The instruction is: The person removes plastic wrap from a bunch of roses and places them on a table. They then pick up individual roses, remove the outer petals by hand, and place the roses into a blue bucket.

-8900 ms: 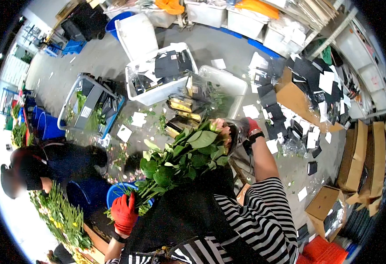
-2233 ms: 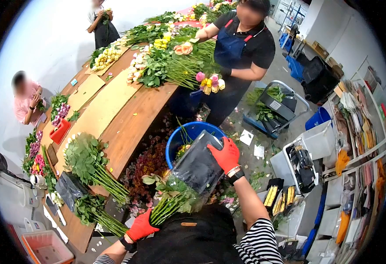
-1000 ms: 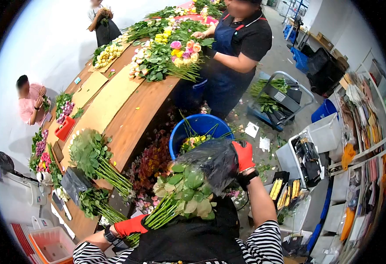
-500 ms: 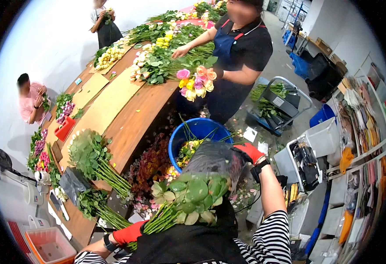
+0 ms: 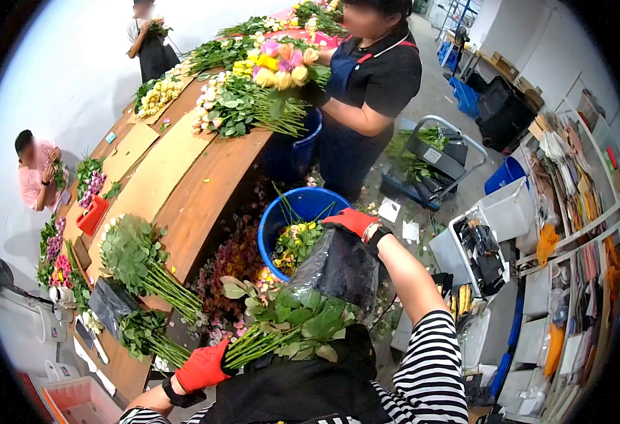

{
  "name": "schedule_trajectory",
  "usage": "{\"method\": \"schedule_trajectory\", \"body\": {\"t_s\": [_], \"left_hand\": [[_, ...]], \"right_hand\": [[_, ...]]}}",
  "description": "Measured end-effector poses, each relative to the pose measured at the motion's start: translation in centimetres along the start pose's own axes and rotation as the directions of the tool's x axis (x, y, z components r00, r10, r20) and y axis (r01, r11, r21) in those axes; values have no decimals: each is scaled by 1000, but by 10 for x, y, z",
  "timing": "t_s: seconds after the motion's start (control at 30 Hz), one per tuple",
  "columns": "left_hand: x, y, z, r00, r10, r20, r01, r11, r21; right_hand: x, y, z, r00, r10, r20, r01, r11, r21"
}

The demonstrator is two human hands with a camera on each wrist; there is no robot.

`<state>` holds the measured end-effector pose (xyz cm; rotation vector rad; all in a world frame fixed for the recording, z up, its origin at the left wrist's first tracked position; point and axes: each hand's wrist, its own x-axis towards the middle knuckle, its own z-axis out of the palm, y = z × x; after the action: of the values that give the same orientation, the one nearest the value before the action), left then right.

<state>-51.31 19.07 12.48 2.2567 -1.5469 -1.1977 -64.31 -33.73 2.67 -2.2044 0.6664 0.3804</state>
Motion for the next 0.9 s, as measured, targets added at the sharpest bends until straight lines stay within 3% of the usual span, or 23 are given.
{"method": "schedule_trajectory", "body": {"t_s": [0.03, 0.17, 0.27, 0.37, 0.47, 0.5, 0.53, 0.57, 0.63, 0.67, 0.7, 0.77, 0.9], "left_hand": [[0, 3, -1, 1000, -14, 5, 14, 1000, 2], [-5, -14, 27, 989, 84, -124, -76, 994, 73], [-7, -22, 39, 975, 138, -175, -125, 989, 83], [-5, -19, 39, 964, 162, -211, -148, 986, 80], [-4, -17, 35, 964, 152, -216, -134, 986, 97], [-4, -18, 38, 968, 141, -206, -122, 987, 100], [-5, -22, 41, 935, 226, -274, -196, 971, 133], [-5, -15, 38, 932, 219, -290, -183, 972, 144], [-3, -5, 34, 958, 139, -252, -106, 985, 139], [-4, -2, 34, 964, 117, -237, -83, 985, 150], [-2, 1, 32, 967, 97, -234, -59, 985, 165], [-1, 4, 34, 967, 70, -245, -23, 981, 190], [2, 6, 32, 955, 86, -285, -32, 982, 188]], "right_hand": [[-3, -10, -2, 999, -46, 4, 45, 999, 17], [-10, -3, 29, 956, 42, -289, 79, 916, 393], [-19, -13, 37, 892, 305, -334, -78, 832, 550], [-26, -9, 39, 865, 158, -476, 64, 907, 416], [-51, -34, 41, 780, 249, -574, 65, 880, 471], [-28, 10, 54, 785, 250, -566, 161, 801, 577], [-40, -5, 49, 826, 295, -480, 110, 751, 651], [-50, -21, 39, 857, 333, -394, 58, 696, 716], [-38, -3, 41, 813, 290, -504, 84, 799, 596], [-47, -1, 38, 853, 277, -443, 85, 763, 641], [-49, -5, 40, 833, 248, -494, 164, 742, 650], [-45, 0, 39, 834, 290, -470, 111, 745, 657], [-12, 53, 44, 726, 275, -630, 93, 869, 486]]}}
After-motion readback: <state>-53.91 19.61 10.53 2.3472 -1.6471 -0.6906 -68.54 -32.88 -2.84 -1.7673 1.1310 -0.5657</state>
